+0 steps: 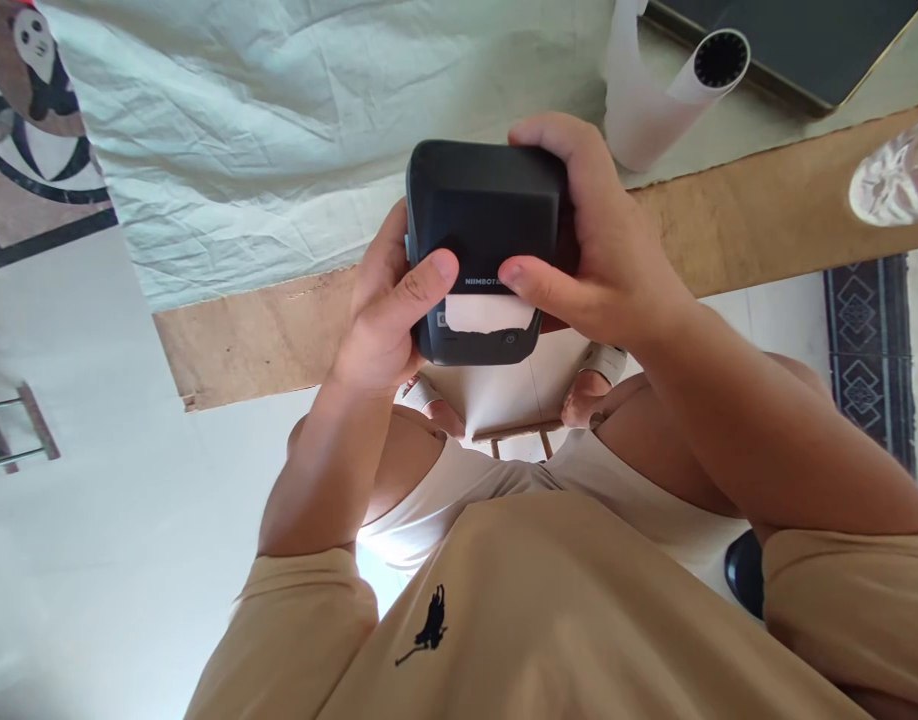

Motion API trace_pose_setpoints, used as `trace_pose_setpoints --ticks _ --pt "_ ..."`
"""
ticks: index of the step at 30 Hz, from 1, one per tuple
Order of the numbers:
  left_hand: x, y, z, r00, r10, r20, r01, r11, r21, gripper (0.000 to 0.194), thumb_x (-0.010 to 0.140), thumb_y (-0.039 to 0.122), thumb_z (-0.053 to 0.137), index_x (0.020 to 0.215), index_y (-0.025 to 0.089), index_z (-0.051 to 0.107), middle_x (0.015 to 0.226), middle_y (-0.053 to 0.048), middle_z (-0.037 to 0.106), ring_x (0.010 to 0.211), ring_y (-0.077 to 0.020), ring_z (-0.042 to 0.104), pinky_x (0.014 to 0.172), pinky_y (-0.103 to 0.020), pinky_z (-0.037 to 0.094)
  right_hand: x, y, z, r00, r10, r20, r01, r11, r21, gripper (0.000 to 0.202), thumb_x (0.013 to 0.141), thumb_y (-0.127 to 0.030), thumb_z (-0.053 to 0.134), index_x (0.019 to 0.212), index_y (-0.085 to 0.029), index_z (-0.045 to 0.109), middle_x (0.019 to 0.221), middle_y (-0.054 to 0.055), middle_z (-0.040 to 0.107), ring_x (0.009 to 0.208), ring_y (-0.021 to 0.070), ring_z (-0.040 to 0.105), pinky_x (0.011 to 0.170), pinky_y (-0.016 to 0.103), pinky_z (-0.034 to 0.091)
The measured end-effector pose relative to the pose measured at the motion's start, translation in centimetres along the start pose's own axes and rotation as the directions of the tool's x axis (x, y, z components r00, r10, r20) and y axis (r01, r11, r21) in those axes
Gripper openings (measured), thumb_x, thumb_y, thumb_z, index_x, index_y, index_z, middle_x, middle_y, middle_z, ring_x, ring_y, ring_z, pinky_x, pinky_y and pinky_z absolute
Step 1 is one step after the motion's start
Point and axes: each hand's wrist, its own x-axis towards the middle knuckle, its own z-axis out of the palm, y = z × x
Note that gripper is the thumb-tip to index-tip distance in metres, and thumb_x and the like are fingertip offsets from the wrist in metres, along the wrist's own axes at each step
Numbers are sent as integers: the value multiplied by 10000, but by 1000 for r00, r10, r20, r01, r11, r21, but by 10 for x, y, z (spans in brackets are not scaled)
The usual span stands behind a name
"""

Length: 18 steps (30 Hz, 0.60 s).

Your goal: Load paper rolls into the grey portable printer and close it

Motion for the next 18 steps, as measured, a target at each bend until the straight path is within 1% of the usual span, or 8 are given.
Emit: trace_pose_setpoints --ticks 2,4,6,8,10,14,16,18 --pt "0 2 3 1000 -3 -7 3 1000 3 383 862 521 565 1125 246 609 1029 -108 680 1161 -338 622 668 -359 503 0 0 0 1000 -3 -15 3 1000 -13 574 830 -530 586 1285 -223 418 1265 51 559 1051 144 575 891 290 526" --pt "0 5 7 999 18 -33 -18 1000 -1 441 847 585 551 1154 272 607 1084 -93 686 1264 -349 566 826 -411 521 -1 1 1 998 -52 -38 51 999 -8 557 836 -514 579 1285 -231 414 1290 47 558 1116 154 570 959 307 518" --pt "1 8 12 998 16 -64 -17 1000 -19 488 858 621 501 1221 306 583 1129 -66 694 1347 -332 505 1003 -443 474 -1 2 1 992 -111 -53 110 994 -6 550 849 -488 566 1305 -234 395 1361 56 522 1220 167 541 1059 332 485" --pt "2 10 15 996 -24 -86 19 998 -61 490 894 597 444 1290 325 545 1169 -44 695 1394 -304 465 1101 -441 415 -2 3 1 989 -137 -57 136 990 -20 566 868 -493 544 1338 -229 371 1428 80 474 1315 181 498 1127 350 449" --pt "3 12 16 992 -73 -104 62 993 -105 490 912 581 422 1298 306 547 1189 -44 695 1405 -289 455 1134 -432 395 -2 3 1 989 -132 -62 128 989 -68 570 888 -512 516 1356 -224 365 1457 100 455 1381 191 456 1175 357 412" --pt "3 14 18 980 -128 -152 108 985 -133 524 938 593 356 1212 220 602 1259 -73 657 1418 -293 427 1157 -459 390 -3 1 1 985 -163 -54 152 973 -176 574 910 -483 471 1394 -206 333 1489 122 431 1427 197 411 1233 369 363" --pt "3 15 21 976 -130 -173 113 988 -105 560 933 627 325 1142 201 624 1293 -79 631 1421 -317 406 1146 -479 402 -4 1 2 981 -192 -38 181 965 -191 598 907 -493 469 1410 -216 302 1509 116 410 1446 199 388 1248 387 350" --pt "3 16 23 963 -158 -221 146 987 -69 588 891 692 350 1008 195 644 1229 -91 651 1393 -350 420 1117 -493 426 -5 1 2 978 -208 -24 200 960 -195 615 905 -516 466 1416 -229 283 1510 110 408 1450 197 382 1245 397 355"
